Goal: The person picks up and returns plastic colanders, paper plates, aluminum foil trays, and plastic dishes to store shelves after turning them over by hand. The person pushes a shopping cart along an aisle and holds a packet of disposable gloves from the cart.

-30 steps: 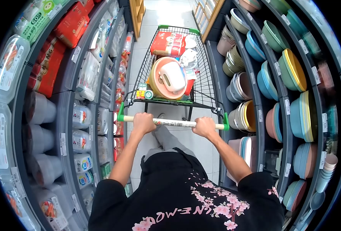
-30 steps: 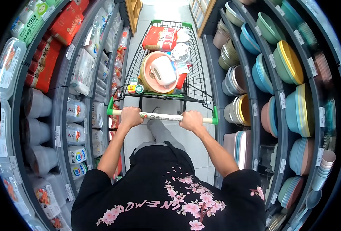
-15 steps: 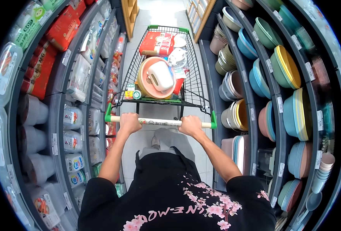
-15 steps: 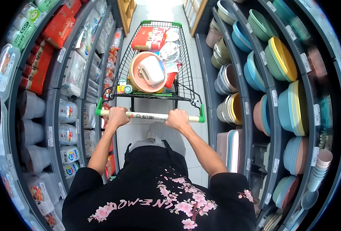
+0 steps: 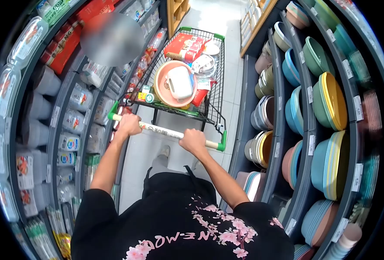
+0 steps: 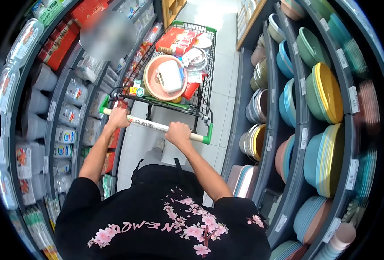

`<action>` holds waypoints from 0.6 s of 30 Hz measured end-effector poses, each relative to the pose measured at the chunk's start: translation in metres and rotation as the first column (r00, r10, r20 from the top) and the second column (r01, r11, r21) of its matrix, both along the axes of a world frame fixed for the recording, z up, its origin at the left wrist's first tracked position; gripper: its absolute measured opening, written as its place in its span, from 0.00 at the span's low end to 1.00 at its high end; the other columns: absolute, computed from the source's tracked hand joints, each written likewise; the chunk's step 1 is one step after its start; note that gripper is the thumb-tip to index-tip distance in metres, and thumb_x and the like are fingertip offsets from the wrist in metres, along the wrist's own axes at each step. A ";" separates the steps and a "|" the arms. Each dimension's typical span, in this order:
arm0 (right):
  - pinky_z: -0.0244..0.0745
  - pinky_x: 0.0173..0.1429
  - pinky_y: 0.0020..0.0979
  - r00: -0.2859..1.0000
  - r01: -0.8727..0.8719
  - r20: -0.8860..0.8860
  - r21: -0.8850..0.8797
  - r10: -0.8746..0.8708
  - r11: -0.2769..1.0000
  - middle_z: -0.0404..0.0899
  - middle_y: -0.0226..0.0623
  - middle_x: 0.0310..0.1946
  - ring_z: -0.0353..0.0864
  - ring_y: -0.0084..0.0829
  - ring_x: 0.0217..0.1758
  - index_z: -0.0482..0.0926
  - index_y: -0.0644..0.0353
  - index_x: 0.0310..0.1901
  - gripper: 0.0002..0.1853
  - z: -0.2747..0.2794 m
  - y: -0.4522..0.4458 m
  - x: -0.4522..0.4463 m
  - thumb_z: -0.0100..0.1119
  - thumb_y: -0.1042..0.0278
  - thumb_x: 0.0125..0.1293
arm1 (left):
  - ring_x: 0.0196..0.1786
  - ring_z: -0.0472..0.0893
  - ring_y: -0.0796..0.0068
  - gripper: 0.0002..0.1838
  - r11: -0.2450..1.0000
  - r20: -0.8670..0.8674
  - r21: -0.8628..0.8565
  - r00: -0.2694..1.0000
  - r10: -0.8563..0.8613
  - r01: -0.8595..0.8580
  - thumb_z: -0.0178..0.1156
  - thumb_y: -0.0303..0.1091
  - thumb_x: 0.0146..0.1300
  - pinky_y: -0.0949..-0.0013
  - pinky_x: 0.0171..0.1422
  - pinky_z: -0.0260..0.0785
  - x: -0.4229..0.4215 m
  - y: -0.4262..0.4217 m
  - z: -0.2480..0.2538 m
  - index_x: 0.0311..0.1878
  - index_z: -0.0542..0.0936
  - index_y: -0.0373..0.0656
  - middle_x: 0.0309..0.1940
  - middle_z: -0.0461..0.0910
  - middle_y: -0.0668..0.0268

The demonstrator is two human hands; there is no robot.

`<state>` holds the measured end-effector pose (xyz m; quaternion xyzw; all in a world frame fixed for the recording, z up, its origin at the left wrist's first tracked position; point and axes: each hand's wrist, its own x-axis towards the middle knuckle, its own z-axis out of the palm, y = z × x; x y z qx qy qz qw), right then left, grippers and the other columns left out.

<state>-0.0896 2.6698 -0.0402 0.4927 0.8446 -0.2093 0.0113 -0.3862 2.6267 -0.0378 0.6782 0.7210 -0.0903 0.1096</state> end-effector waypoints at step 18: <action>0.84 0.41 0.42 0.990 -0.136 0.029 -0.086 0.139 0.987 0.87 0.49 0.30 0.88 0.48 0.33 0.88 0.61 0.32 0.12 0.003 -0.021 0.121 0.64 0.62 0.50 | 0.33 0.85 0.53 0.10 0.987 0.012 0.101 0.992 0.126 -0.127 0.64 0.40 0.44 0.55 0.45 0.77 0.130 -0.078 -0.013 0.28 0.87 0.46 0.26 0.85 0.55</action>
